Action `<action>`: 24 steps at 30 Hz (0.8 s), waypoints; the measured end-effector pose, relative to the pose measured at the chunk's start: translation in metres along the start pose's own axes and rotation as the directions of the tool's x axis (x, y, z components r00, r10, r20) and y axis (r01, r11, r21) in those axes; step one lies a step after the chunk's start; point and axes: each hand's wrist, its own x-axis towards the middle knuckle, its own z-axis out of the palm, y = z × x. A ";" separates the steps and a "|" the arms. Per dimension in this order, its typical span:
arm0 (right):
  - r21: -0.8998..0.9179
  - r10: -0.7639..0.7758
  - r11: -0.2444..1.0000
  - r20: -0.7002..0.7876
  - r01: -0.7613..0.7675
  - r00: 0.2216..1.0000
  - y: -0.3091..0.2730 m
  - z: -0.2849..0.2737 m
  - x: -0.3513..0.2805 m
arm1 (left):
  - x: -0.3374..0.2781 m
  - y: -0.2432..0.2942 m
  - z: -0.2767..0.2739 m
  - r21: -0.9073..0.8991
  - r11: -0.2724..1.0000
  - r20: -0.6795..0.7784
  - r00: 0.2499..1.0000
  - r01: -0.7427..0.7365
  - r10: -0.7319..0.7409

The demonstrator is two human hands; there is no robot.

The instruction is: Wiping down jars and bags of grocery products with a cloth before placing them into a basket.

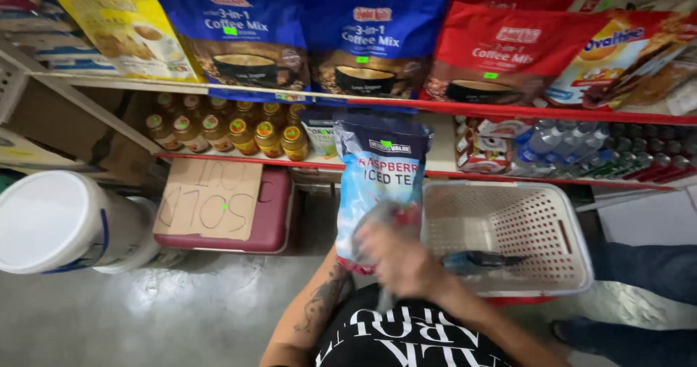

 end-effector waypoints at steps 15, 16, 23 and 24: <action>-0.180 -0.359 0.889 0.297 0.421 0.885 -0.043 -0.019 -0.057 | 0.039 -0.035 0.088 0.248 0.969 -0.108 0.994 -0.002 0.029; -0.064 -0.314 0.940 0.218 0.334 0.924 -0.029 -0.020 -0.065 | 0.043 -0.036 0.088 0.266 0.964 -0.112 0.993 -0.007 0.039; 0.827 0.532 -0.418 0.558 -0.376 0.636 0.127 0.048 -0.138 | 0.039 -0.023 0.086 0.399 0.917 -0.134 0.988 -0.013 0.072; 0.829 0.532 -0.419 0.555 -0.371 0.639 0.146 0.056 -0.160 | 0.037 -0.023 0.076 0.419 0.908 -0.133 0.988 -0.013 0.075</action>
